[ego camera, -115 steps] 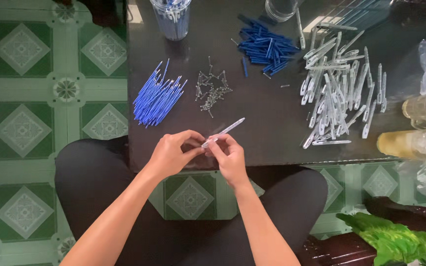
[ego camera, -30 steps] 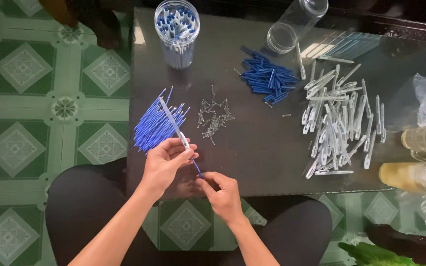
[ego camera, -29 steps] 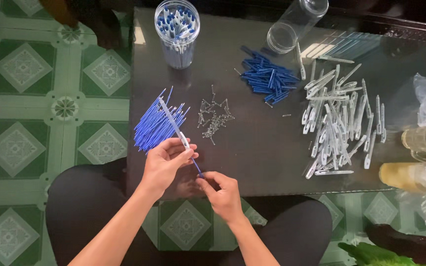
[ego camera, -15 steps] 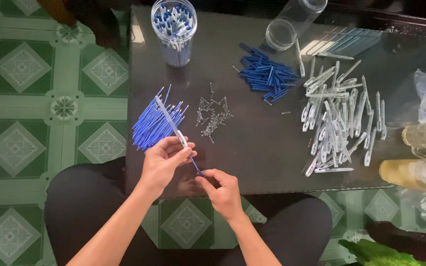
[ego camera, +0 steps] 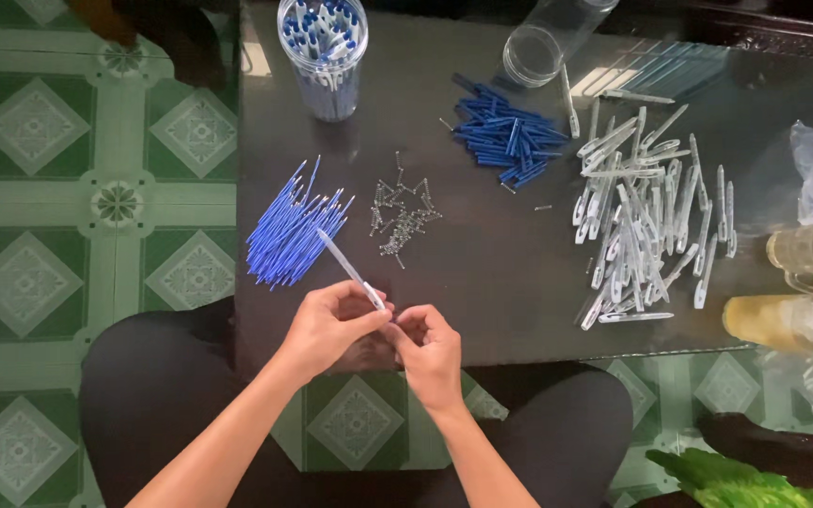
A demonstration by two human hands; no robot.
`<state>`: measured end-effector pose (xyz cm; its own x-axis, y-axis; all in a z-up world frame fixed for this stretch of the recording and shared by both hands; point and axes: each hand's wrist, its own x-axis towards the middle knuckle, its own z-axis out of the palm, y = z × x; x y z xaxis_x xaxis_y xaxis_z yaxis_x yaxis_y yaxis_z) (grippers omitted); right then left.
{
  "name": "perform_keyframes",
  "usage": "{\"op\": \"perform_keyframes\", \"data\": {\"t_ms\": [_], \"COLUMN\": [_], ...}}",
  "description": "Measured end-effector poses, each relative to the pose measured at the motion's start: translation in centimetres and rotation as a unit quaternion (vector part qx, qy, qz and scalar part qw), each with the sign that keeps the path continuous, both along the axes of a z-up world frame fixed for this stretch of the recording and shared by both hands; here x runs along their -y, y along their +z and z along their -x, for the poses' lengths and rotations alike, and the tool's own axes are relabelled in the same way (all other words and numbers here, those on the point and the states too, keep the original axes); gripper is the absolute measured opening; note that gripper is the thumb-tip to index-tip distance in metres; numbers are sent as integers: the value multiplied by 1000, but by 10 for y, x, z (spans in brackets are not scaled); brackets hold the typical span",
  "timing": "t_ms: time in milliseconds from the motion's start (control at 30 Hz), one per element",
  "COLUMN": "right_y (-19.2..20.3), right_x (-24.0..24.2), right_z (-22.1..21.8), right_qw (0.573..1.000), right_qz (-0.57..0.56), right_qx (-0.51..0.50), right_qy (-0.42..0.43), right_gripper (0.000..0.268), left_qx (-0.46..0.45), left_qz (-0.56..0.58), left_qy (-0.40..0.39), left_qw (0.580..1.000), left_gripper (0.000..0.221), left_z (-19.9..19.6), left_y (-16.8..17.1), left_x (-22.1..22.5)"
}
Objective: The person assembles pens by inserting ink cartridges into clear barrels and attaching blue end caps by hand.
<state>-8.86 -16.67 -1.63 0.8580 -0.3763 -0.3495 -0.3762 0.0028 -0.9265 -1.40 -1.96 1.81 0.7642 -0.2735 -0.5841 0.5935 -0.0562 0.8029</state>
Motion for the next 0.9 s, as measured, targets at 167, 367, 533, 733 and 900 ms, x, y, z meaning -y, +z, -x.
{"op": "perform_keyframes", "data": {"t_ms": [167, 367, 533, 733, 900], "right_y": [-6, -5, -15, -15, -14], "right_x": [3, 10, 11, 13, 16], "right_z": [2, 4, 3, 3, 2], "right_qw": [1000, 998, 998, 997, 996], "right_qz": [-30, -21, -23, -50, -61], "right_qx": [2, 34, 49, 50, 60], "right_qy": [3, 43, 25, 4, 15], "right_gripper": [19, 12, 15, 15, 15], "left_qx": [7, 10, 5, 43, 82], "left_qz": [44, 32, 16, -62, -85], "left_qy": [21, 38, 32, -46, -100], "left_qw": [999, 999, 999, 996, 988], "left_gripper": [25, 28, 29, 30, 24], "left_z": [-3, -4, -3, -3, -2], "left_y": [1, 9, 5, 9, 11], "left_x": [1, -2, 0, -2, -3]}}
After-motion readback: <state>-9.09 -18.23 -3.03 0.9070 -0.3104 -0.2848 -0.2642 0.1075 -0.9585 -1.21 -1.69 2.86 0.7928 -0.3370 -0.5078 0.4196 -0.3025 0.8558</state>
